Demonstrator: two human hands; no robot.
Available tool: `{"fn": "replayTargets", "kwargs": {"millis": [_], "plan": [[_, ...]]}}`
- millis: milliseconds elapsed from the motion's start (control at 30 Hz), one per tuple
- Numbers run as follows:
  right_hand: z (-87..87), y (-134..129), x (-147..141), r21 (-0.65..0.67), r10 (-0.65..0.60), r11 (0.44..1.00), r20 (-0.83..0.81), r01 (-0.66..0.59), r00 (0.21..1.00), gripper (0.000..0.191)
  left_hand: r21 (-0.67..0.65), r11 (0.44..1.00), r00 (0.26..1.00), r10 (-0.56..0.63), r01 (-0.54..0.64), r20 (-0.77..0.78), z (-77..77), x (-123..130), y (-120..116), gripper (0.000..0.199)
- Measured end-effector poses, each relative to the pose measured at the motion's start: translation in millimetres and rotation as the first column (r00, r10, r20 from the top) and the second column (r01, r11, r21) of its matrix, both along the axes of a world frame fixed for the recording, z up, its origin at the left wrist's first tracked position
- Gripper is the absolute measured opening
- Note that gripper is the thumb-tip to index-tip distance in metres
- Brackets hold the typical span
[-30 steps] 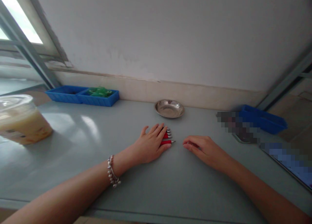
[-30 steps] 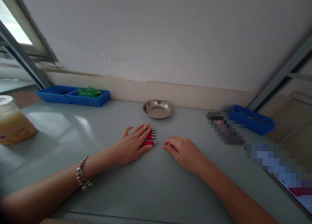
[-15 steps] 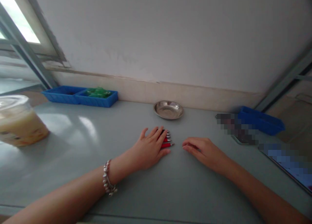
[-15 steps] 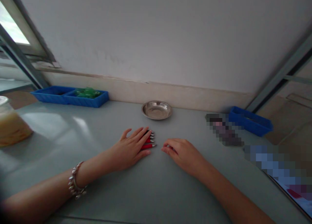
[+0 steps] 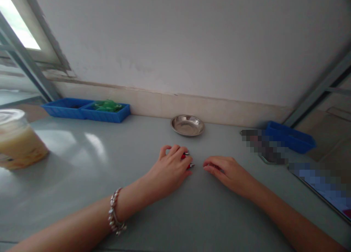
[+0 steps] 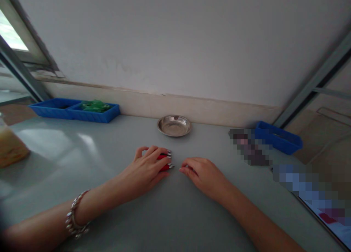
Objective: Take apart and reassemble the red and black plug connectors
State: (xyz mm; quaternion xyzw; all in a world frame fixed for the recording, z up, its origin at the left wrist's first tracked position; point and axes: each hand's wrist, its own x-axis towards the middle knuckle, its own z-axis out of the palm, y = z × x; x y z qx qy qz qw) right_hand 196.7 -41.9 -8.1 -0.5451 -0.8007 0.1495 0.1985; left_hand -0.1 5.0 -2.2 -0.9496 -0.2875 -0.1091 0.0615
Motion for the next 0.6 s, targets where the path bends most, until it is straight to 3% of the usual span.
{"fn": "replayTargets", "kwargs": {"millis": [300, 600], "plan": [[-1.3, 1.4, 0.5, 0.001, -0.006, 1.0, 0.01, 0.006, 1.0, 0.025, -0.029, 0.997, 0.998, -0.068, 0.068, 0.008, 2.6, 0.4, -2.2, 0.009], [-1.9, 2.3, 0.4, 0.009, -0.013, 1.0, -0.009, 0.013, 1.0, 0.025, -0.081, 0.996, 0.999, -0.04, 0.04, -0.004, 1.5, 0.5, -2.0, 0.011]]}}
